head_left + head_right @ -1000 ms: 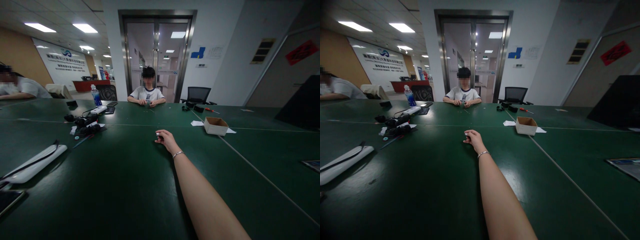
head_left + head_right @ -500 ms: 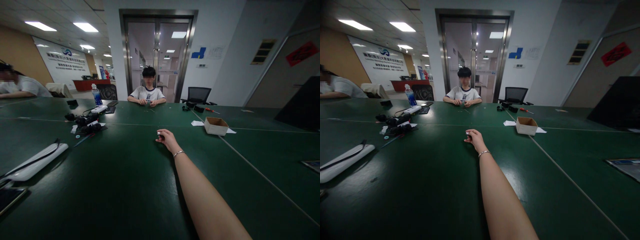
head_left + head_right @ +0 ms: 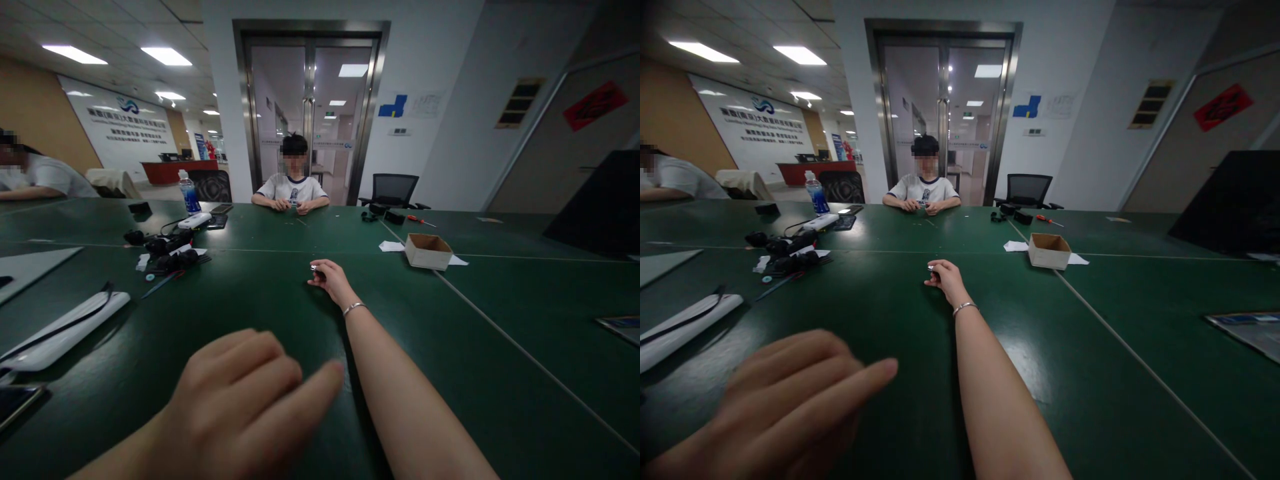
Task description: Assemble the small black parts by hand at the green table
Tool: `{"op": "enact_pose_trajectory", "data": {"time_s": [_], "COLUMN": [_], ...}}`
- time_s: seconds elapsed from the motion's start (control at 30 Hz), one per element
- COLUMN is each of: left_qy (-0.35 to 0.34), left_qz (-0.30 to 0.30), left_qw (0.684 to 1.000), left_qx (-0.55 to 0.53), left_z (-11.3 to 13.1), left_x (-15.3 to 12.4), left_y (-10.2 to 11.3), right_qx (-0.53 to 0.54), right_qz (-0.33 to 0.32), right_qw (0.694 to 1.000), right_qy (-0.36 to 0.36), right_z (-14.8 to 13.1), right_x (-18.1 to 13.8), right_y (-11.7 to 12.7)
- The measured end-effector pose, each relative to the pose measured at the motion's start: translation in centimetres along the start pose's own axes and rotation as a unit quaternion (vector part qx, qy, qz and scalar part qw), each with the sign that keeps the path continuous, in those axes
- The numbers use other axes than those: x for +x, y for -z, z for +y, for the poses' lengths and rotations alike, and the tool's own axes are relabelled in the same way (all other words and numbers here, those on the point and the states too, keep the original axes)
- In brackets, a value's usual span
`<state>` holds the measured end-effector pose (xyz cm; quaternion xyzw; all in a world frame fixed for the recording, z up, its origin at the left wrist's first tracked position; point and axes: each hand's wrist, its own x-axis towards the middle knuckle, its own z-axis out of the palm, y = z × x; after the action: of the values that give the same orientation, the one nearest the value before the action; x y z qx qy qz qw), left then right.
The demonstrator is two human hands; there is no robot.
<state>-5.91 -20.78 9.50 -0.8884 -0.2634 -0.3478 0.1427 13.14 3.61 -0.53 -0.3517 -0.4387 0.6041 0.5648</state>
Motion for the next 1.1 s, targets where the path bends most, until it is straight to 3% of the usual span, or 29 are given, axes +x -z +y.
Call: {"op": "enact_pose_trajectory", "data": {"time_s": [0.1, 0.23, 0.37, 0.5, 0.6, 0.8, 1.0, 1.1], "left_qy": [0.042, 0.26, 0.444, 0.539, 0.551, 0.48, 0.457, 0.456], "left_qz": [-0.072, -0.138, -0.148, -0.103, -0.074, -0.003, 0.088, 0.105], "left_qw": [0.996, 0.955, 0.883, 0.826, 0.819, 0.832, 0.8, 0.792], "left_qx": [0.034, 0.029, -0.035, -0.13, -0.145, -0.279, -0.379, -0.391], "left_z": [-3.9, -9.6, -13.5, -14.5, -14.4, -15.3, -16.2, -16.2], "left_x": [3.5, 5.8, 6.8, 7.1, 6.6, 5.1, 4.8, 4.9], "left_y": [-3.4, -9.6, -15.1, -18.4, -19.3, -20.6, -22.2, -22.3], "right_qx": [0.011, 0.002, -0.021, -0.041, -0.064, -0.072, -0.02, -0.011], "right_qz": [0.006, 0.005, -0.002, 0.017, 0.026, 0.01, -0.019, -0.01], "right_qw": [1.0, 1.0, 0.999, 0.999, 0.997, 0.997, 0.999, 1.0], "right_qy": [0.002, -0.014, -0.027, -0.028, -0.021, -0.023, -0.028, -0.025], "right_z": [0.1, -0.1, -0.3, -0.3, -0.2, -0.2, -0.4, -0.4], "right_x": [0.1, 0.2, 0.0, 0.0, 0.0, -0.1, -0.2, -0.3], "right_y": [0.0, -0.1, -0.2, -0.4, -0.5, -0.5, -0.2, 0.0]}}
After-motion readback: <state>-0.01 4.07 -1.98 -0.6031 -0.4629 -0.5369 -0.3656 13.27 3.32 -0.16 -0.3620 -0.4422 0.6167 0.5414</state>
